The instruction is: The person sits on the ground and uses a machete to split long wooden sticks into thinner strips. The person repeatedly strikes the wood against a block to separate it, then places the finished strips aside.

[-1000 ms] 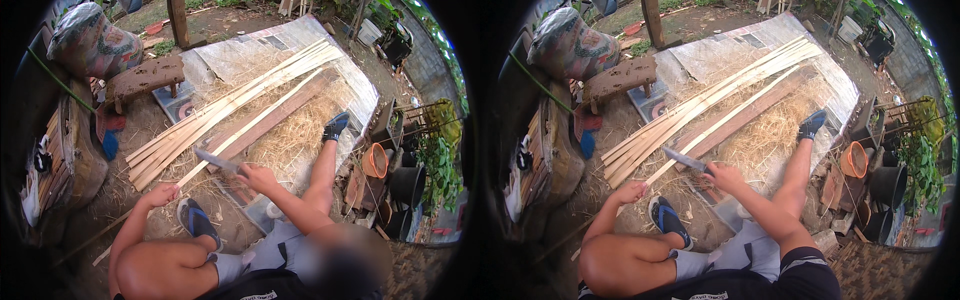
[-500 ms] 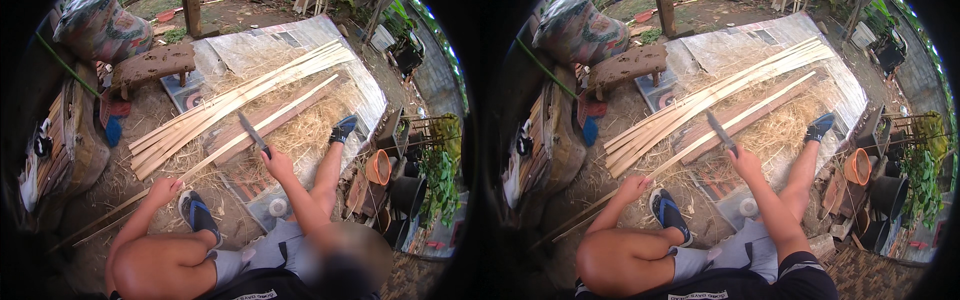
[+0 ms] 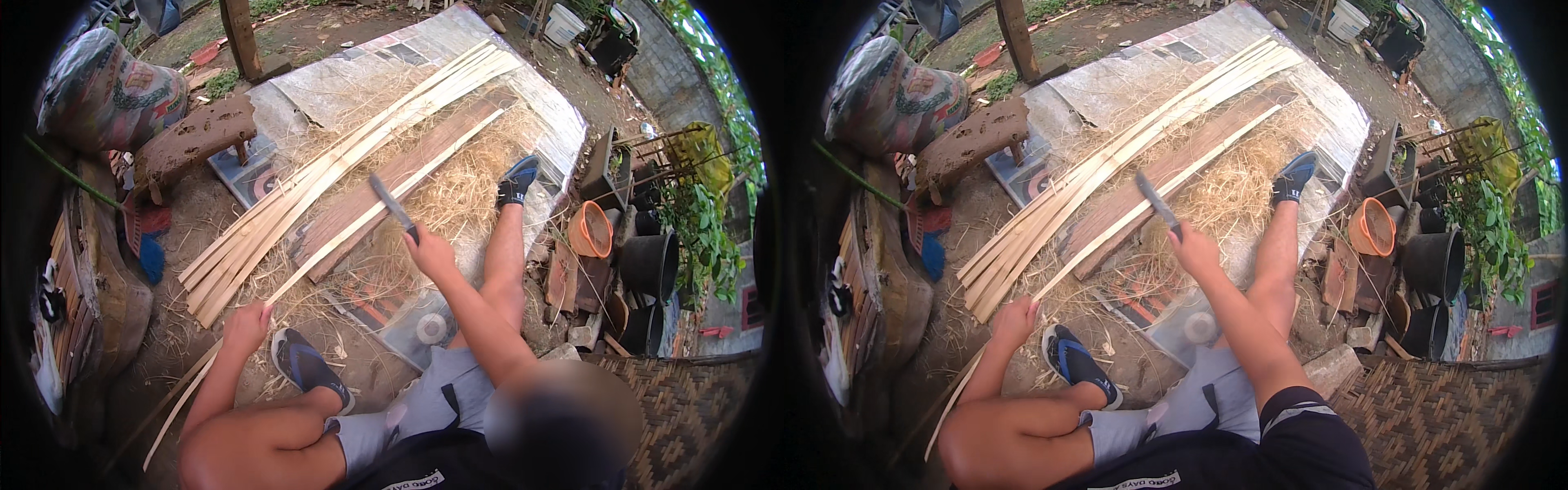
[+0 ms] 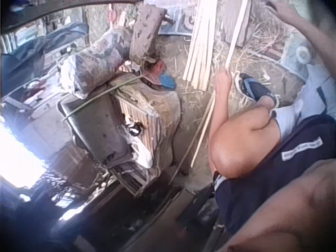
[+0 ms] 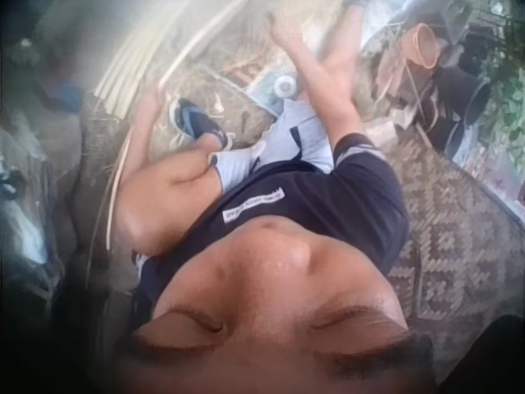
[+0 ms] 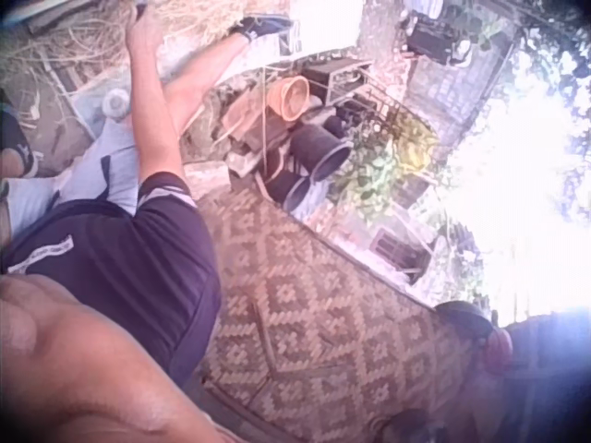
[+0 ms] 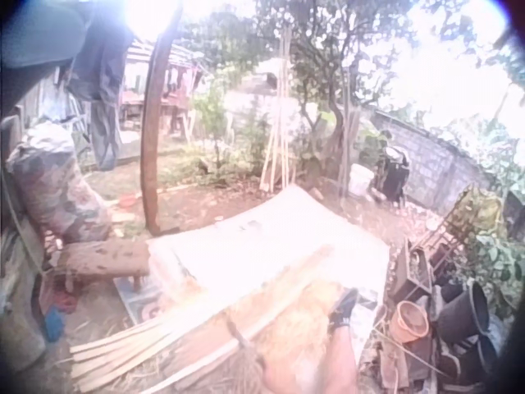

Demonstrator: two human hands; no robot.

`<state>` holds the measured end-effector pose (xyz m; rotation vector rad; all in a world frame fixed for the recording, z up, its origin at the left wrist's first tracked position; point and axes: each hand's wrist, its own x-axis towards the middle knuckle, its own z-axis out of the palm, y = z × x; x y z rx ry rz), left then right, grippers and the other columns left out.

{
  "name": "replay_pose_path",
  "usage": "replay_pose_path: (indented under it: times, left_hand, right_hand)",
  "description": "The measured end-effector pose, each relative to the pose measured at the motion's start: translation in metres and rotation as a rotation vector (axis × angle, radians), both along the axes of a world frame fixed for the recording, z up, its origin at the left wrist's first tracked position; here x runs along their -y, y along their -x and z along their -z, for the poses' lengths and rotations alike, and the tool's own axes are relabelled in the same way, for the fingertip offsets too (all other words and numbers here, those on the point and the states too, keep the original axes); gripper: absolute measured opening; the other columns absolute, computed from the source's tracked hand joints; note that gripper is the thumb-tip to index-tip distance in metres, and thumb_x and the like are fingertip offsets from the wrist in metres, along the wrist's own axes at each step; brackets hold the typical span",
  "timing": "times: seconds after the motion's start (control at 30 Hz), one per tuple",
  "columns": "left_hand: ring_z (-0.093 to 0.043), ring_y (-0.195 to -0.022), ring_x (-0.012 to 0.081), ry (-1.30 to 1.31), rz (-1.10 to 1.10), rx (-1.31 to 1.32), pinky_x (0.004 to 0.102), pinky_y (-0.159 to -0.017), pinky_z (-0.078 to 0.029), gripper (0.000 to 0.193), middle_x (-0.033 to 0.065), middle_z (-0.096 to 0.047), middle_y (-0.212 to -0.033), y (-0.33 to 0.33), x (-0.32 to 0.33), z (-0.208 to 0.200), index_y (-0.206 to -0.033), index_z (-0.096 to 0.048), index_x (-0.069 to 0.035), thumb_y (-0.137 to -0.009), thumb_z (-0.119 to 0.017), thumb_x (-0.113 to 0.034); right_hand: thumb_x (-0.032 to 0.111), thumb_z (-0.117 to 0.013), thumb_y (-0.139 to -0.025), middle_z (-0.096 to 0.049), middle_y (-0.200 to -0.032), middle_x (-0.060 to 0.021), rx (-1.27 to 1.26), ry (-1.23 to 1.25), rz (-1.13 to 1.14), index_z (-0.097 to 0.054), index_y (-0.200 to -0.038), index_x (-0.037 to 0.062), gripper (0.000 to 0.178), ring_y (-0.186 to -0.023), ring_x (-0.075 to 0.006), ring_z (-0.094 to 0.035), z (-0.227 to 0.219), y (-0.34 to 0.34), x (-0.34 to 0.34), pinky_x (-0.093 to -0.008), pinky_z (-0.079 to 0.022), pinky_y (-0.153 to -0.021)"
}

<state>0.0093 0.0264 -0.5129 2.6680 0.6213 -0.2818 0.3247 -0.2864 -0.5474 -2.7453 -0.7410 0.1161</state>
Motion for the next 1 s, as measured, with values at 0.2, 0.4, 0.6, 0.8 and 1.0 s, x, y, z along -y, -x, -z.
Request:
replay_pose_path:
  times: [0.2,0.4,0.6,0.8,1.0]
  left_hand:
    - [-0.065,-0.080,0.0477,0.003,-0.028,-0.066,0.0582,-0.072,-0.050,0.049,0.0254,-0.068,-0.081,-0.028,0.000,-0.007,-0.089,-0.070,-0.004,-0.107,-0.044,-0.041]
    - [-0.065,-0.078,0.0478,-0.014,-0.016,-0.030,0.0584,-0.073,-0.051,0.048,0.0254,-0.068,-0.080,-0.018,0.002,0.003,-0.088,-0.070,-0.004,-0.107,-0.045,-0.041]
    - [-0.065,-0.079,0.0483,0.021,-0.057,0.000,0.0580,-0.072,-0.051,0.046,0.0261,-0.068,-0.081,-0.011,0.001,-0.010,-0.087,-0.070,-0.004,-0.106,-0.047,-0.039]
    - [-0.066,-0.077,0.0464,0.031,0.023,0.001,0.0564,-0.071,-0.052,0.046,0.0240,-0.068,-0.078,0.001,0.002,-0.014,-0.086,-0.070,-0.003,-0.106,-0.048,-0.039]
    - [-0.066,-0.075,0.0447,0.131,-0.011,-0.045,0.0544,-0.072,-0.052,0.044,0.0219,-0.069,-0.077,0.050,-0.036,-0.014,-0.084,-0.072,-0.005,-0.106,-0.047,-0.035]
  right_hand:
    - [0.051,-0.051,-0.103,-0.072,-0.079,-0.0213,-0.216,0.033,-0.127,-0.057,-0.116,0.0082,0.045,-0.078,-0.0412,-0.072,-0.033,0.037,-0.038,-0.0548,-0.055,-0.065]
    - [0.054,-0.054,-0.101,-0.070,-0.072,-0.0165,-0.089,0.033,-0.496,-0.057,-0.118,0.0106,0.047,-0.069,-0.0391,-0.071,-0.052,0.096,-0.048,-0.0495,-0.055,-0.057]
    - [0.058,-0.055,-0.099,-0.071,-0.078,-0.0155,0.025,0.060,-0.612,-0.060,-0.116,0.0132,0.048,-0.068,-0.0368,-0.072,-0.044,0.099,-0.047,-0.0479,-0.056,-0.055]
    - [0.059,-0.054,-0.099,-0.070,-0.078,-0.0160,-0.028,0.093,-0.325,-0.059,-0.127,0.0188,0.049,-0.068,-0.0377,-0.071,-0.022,0.033,-0.022,-0.0471,-0.058,-0.059]
    - [0.055,-0.053,-0.101,-0.072,-0.088,-0.0226,-0.006,0.156,0.138,-0.061,-0.120,0.0076,0.051,-0.080,-0.0411,-0.072,-0.033,-0.074,0.020,-0.0532,-0.056,-0.069]
